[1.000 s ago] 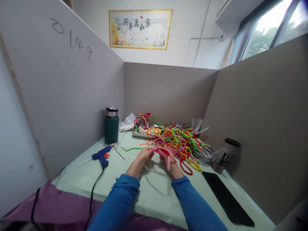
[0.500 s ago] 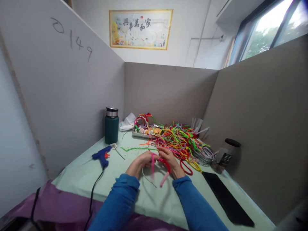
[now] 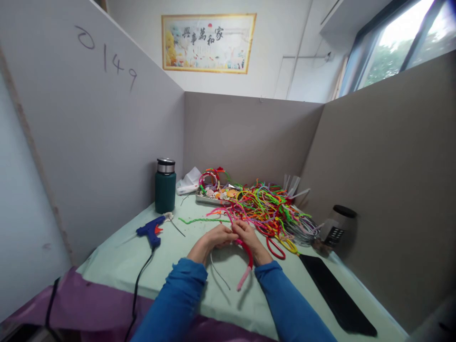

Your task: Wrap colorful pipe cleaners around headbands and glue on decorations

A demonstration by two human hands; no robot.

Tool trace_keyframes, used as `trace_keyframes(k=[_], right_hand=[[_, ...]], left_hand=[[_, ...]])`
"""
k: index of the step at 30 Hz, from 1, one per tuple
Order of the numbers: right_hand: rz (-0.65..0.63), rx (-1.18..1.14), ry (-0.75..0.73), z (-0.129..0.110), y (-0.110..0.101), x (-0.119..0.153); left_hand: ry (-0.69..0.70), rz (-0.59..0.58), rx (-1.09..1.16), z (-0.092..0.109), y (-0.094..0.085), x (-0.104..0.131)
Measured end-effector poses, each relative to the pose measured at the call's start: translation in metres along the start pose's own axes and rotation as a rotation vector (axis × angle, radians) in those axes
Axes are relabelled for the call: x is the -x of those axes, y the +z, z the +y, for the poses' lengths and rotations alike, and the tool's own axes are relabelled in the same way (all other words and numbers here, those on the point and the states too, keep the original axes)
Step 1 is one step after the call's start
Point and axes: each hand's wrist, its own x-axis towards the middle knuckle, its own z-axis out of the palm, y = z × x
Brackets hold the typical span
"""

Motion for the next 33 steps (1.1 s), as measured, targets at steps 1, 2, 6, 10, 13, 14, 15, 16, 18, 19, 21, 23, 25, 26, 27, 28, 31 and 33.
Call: trace_keyframes(k=[1,2,6,10,13,14,15,16,18,19,21,23,25,26,27,28,31,33], right_hand=[[0.037,0.002,-0.032,0.001,-0.002,-0.002],[0.069,0.005,-0.058,0.001,-0.004,-0.005],[0.146,-0.015,-0.068,0.005,-0.013,-0.011],[0.127,-0.146,-0.028,0.010,-0.014,-0.013],[0.065,-0.279,0.015,0.013,-0.012,-0.013],[0.057,-0.313,0.031,0.014,-0.011,-0.013],[0.059,-0.339,0.043,0.013,-0.011,-0.012],[0.064,-0.355,0.052,0.013,-0.010,-0.011],[0.076,-0.369,0.061,0.010,-0.010,-0.010],[0.079,-0.369,0.060,0.009,-0.010,-0.009],[0.086,-0.355,0.047,0.007,-0.009,-0.008],[0.104,-0.325,0.030,0.007,-0.007,-0.007],[0.133,-0.284,0.025,0.010,-0.006,-0.008],[0.145,-0.262,0.026,0.013,-0.006,-0.009],[0.153,-0.235,0.025,0.015,-0.005,-0.009],[0.150,-0.206,0.022,0.017,-0.005,-0.009],[0.095,-0.095,0.004,0.020,-0.003,-0.007],[0.060,-0.028,-0.018,0.018,0.000,-0.004]], left_hand=[[0.041,-0.013,0.020,0.000,0.000,0.000],[0.082,-0.023,0.043,0.000,0.000,0.000],[0.161,-0.018,0.061,-0.002,0.000,-0.003],[0.200,0.041,0.021,0.000,0.001,-0.004],[0.249,0.030,0.058,0.005,0.002,0.000],[0.258,0.030,0.089,0.007,0.002,0.001],[0.264,0.030,0.130,0.008,0.002,0.003],[0.265,0.033,0.183,0.010,0.002,0.004],[0.266,0.041,0.300,0.011,0.001,0.004],[0.265,0.056,0.355,0.011,0.000,0.003],[0.250,0.110,0.444,0.010,-0.002,0.001],[0.207,0.181,0.502,0.010,-0.004,-0.001],[0.158,0.244,0.538,0.011,-0.006,-0.002],[0.142,0.265,0.551,0.012,-0.006,-0.002],[0.134,0.281,0.562,0.013,-0.006,-0.002],[0.130,0.292,0.571,0.013,-0.006,-0.001],[0.131,0.302,0.568,0.014,-0.005,0.001],[0.138,0.306,0.542,0.012,-0.005,0.000]])
